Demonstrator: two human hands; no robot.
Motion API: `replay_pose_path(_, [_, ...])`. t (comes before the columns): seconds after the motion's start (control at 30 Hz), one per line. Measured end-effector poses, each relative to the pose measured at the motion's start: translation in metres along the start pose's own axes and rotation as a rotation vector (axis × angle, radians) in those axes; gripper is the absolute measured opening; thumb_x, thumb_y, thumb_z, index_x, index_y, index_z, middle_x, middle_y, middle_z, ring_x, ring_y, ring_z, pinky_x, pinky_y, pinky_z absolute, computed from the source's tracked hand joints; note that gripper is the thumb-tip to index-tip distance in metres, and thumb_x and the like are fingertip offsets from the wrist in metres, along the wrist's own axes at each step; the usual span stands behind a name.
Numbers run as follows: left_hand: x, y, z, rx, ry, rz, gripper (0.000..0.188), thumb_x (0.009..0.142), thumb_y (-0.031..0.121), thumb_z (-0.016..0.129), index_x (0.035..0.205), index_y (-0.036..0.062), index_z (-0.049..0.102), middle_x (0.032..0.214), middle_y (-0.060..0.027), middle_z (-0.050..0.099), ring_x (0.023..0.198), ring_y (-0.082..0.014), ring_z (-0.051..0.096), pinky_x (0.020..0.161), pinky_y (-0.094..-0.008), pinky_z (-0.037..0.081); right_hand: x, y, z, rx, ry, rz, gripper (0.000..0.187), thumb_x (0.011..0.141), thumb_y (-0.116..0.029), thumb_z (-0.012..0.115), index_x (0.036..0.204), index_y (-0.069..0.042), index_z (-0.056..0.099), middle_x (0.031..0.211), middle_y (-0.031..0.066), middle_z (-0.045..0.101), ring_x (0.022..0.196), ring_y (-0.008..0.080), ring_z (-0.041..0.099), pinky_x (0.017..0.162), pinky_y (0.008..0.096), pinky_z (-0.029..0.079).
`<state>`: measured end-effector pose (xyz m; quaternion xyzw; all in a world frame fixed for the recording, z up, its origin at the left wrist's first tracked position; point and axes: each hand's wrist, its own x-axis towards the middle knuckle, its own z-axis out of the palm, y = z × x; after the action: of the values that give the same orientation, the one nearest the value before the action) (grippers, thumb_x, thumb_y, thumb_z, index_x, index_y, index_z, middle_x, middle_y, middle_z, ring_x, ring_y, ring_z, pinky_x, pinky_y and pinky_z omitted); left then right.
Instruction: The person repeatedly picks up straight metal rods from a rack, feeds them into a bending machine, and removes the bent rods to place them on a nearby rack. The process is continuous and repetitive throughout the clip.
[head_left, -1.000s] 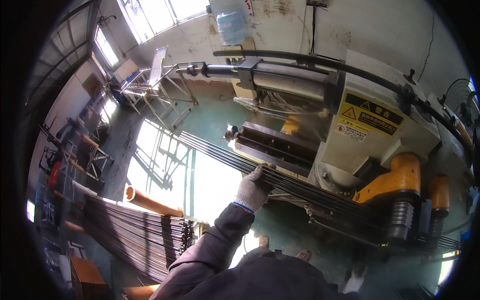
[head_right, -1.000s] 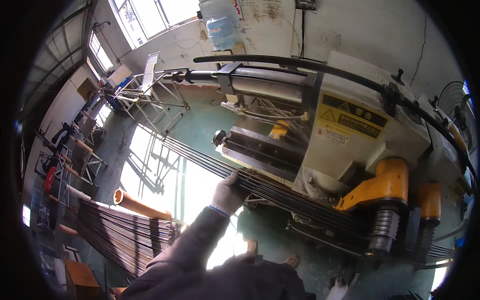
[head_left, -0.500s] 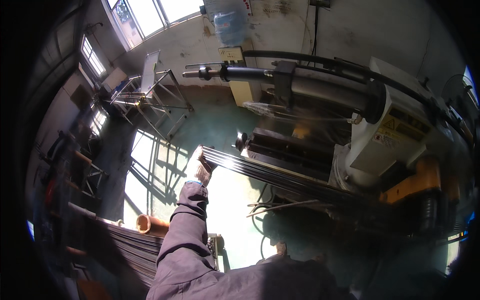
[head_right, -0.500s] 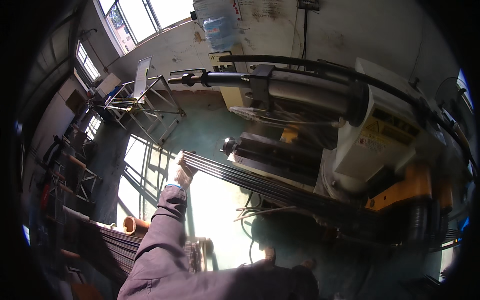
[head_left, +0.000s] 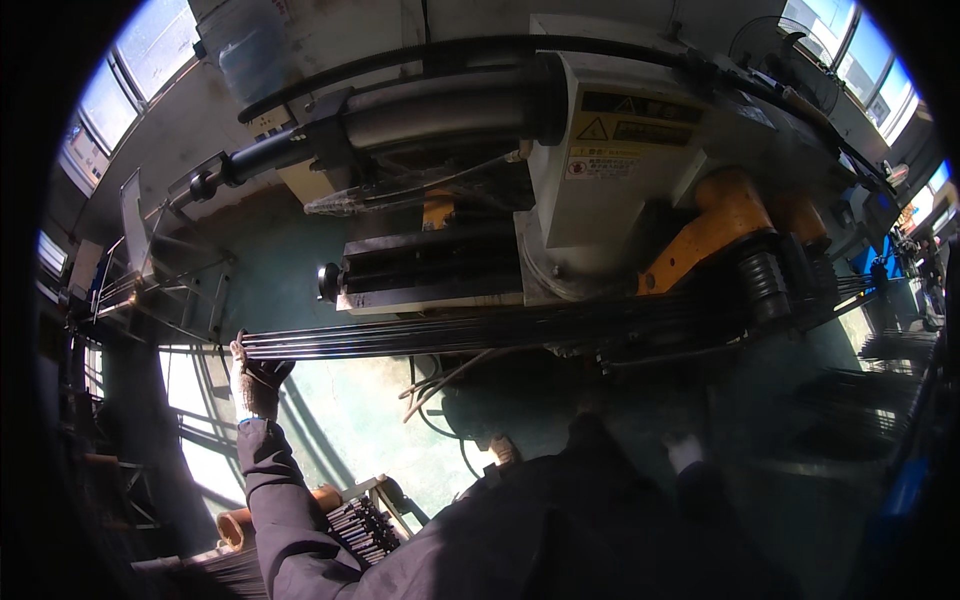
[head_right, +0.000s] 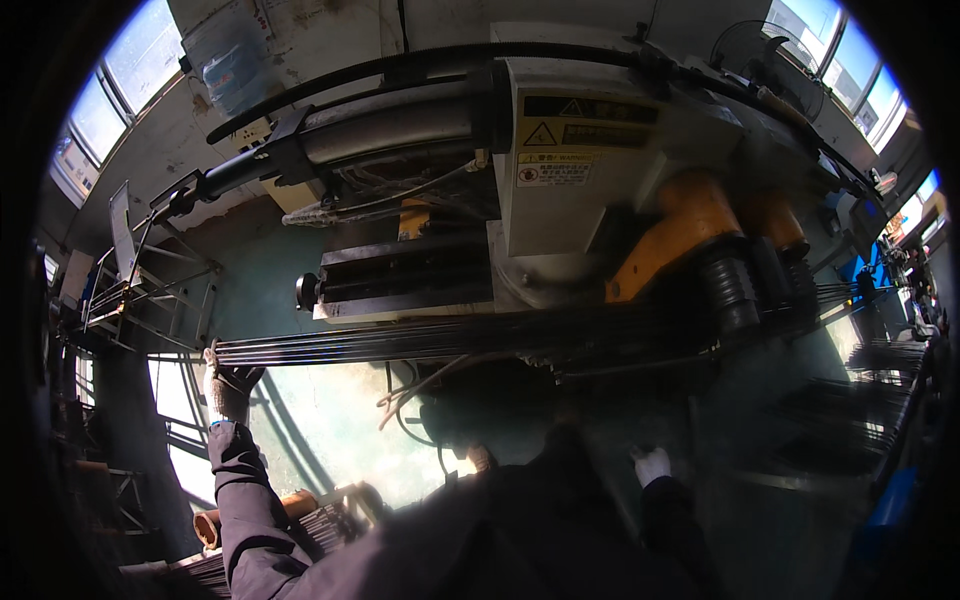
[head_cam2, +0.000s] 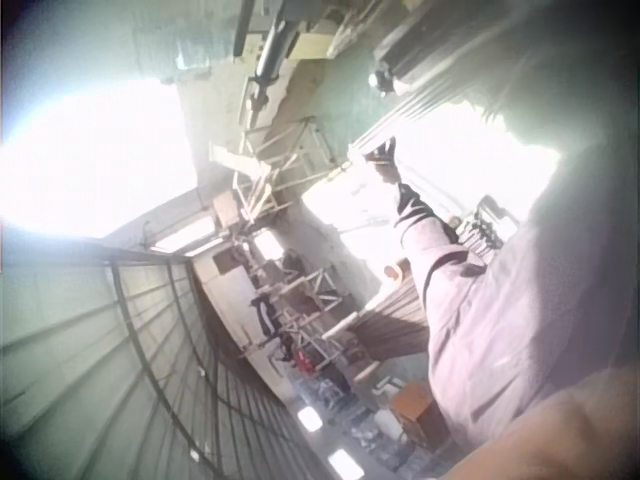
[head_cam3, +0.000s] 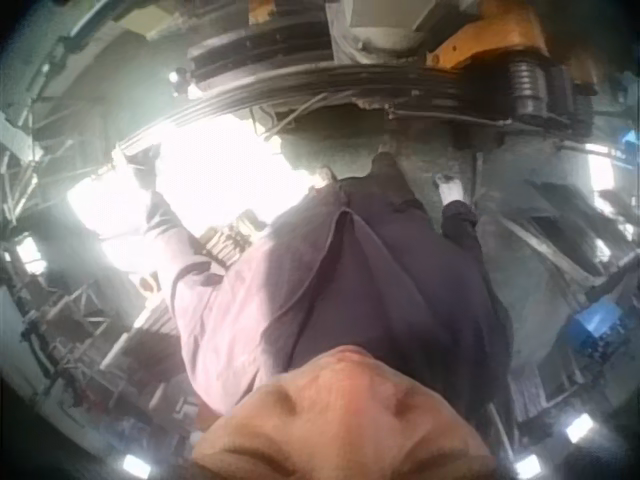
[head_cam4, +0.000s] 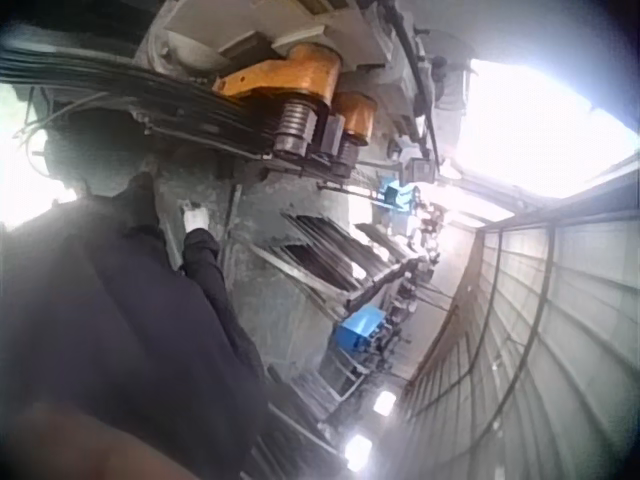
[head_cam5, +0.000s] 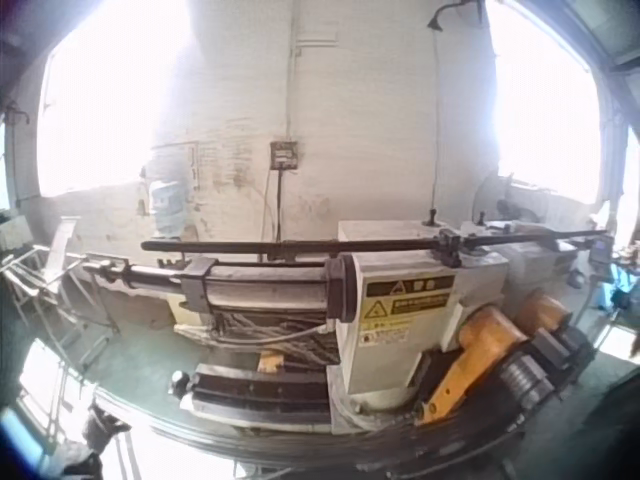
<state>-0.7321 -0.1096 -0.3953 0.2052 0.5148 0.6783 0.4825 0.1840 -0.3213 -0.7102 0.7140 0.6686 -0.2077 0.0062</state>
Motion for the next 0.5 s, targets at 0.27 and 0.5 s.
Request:
replay_pose_path(0.27, [-0.016,-0.037,0.006,-0.337,0.294,0.082,0.075,0.115,0.063,0.049,0.161,0.003,0.052,0.158,-0.0185,0.061,0.14,-0.0357,0.064,0.125,-0.0525,0.05,0.103,-0.005,-0.074,0.443,-0.008,0.566,0.054,0.108,-0.037,0.071,0.15,-0.004,0.065,0.145,0.0194,0.071,0.134,0.0354,0.067,0.117,0.0459,0.051])
replay_pose_path(0.5, [-0.094,-0.25,0.108,-0.485,0.477,-0.34,0.066,0.112,0.061,0.057,0.139,0.0017,0.069,0.142,-0.0156,0.072,0.133,-0.0314,0.064,0.115,-0.052,0.053,0.137,0.078,-0.092,0.145,-0.189,0.264,0.059,0.113,-0.041,0.062,0.154,0.002,0.057,0.147,0.0181,0.069,0.131,0.0346,0.068,0.114,0.0461,0.054])
